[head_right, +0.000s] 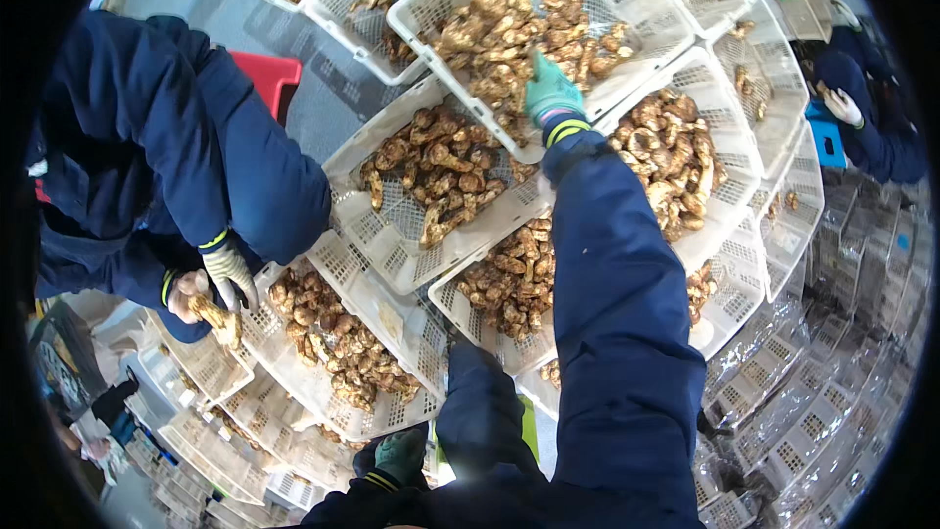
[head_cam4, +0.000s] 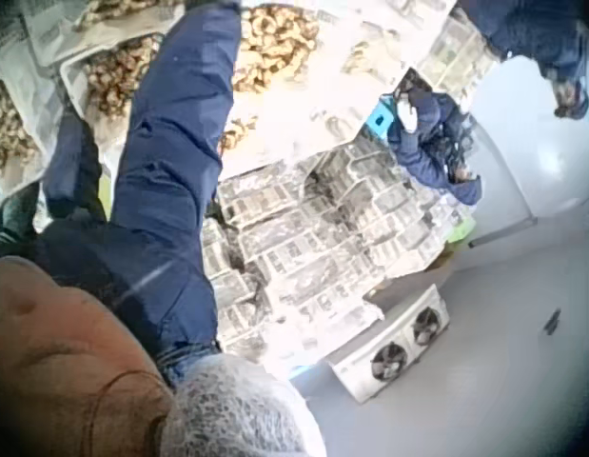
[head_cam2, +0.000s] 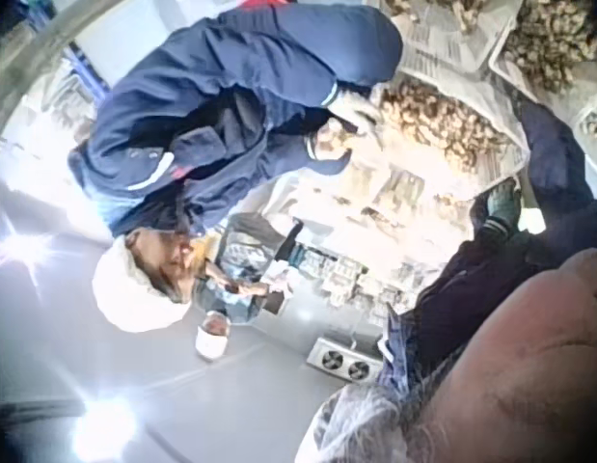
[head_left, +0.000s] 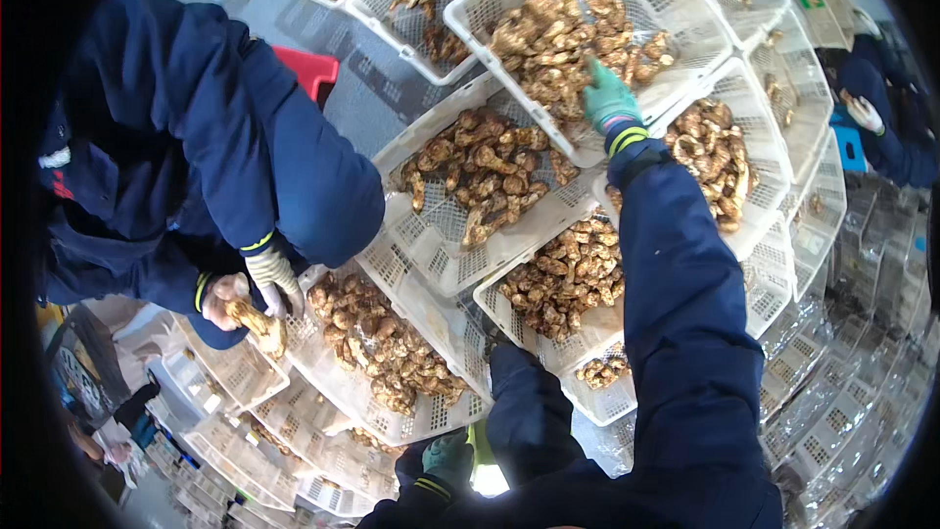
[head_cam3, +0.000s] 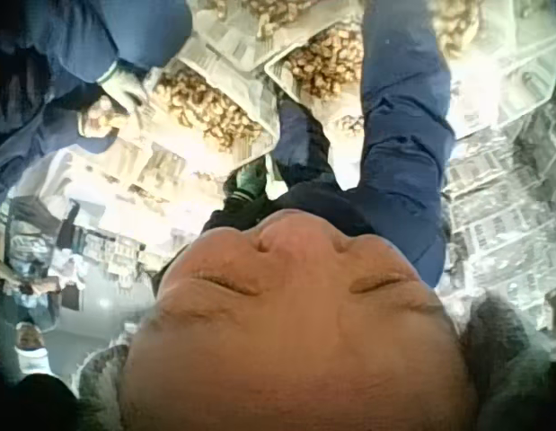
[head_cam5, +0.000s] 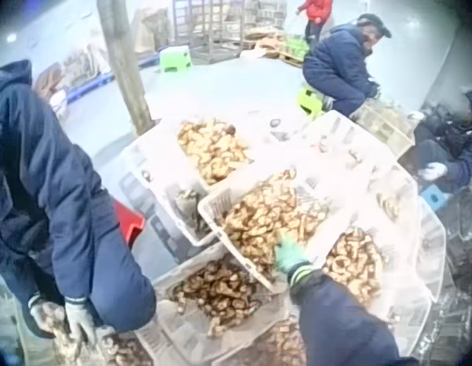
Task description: The person sorts root vegetables by hand, picking them from various crates on the floor and placing them into a central white plastic crate.
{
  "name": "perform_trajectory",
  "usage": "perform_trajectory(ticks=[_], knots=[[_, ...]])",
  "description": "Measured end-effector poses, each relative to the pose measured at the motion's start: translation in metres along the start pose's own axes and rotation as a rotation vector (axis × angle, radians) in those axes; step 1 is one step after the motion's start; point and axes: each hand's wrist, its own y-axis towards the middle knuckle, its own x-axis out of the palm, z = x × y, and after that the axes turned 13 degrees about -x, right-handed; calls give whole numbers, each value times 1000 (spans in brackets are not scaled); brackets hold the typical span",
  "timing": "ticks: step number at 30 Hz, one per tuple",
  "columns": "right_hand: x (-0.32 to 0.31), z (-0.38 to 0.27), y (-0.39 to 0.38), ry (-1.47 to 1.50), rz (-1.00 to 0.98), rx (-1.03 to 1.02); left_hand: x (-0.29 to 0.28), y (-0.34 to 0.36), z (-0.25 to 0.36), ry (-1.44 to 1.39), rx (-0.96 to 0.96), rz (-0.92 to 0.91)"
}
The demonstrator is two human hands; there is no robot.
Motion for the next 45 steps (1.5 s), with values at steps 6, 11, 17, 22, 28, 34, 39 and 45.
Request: perform_trajectory(ticks=[6,11,17,22,28,34,39,45], knots=[[-6,20,23,-170,-132,0,32,-2,-11,-211,-47,65],[13,-5,27,-475,-269,-197,28,-3,-5,-191,-71,6],[28,-39,36,-547,-162,-302,21,5,1,-152,-117,-9],[40,-41,46,-736,-217,-315,5,15,16,-2,-94,-98],[31,-43,33,-647,-269,-196,48,11,-7,-141,-135,-101],[13,-20,3,-380,-29,-161,65,4,-14,-346,-75,84],[-35,-62,-62,-265,449,-725,78,11,-35,-305,-7,19],[27,-154,-160,118,220,-871,70,22,-44,-312,104,64]])
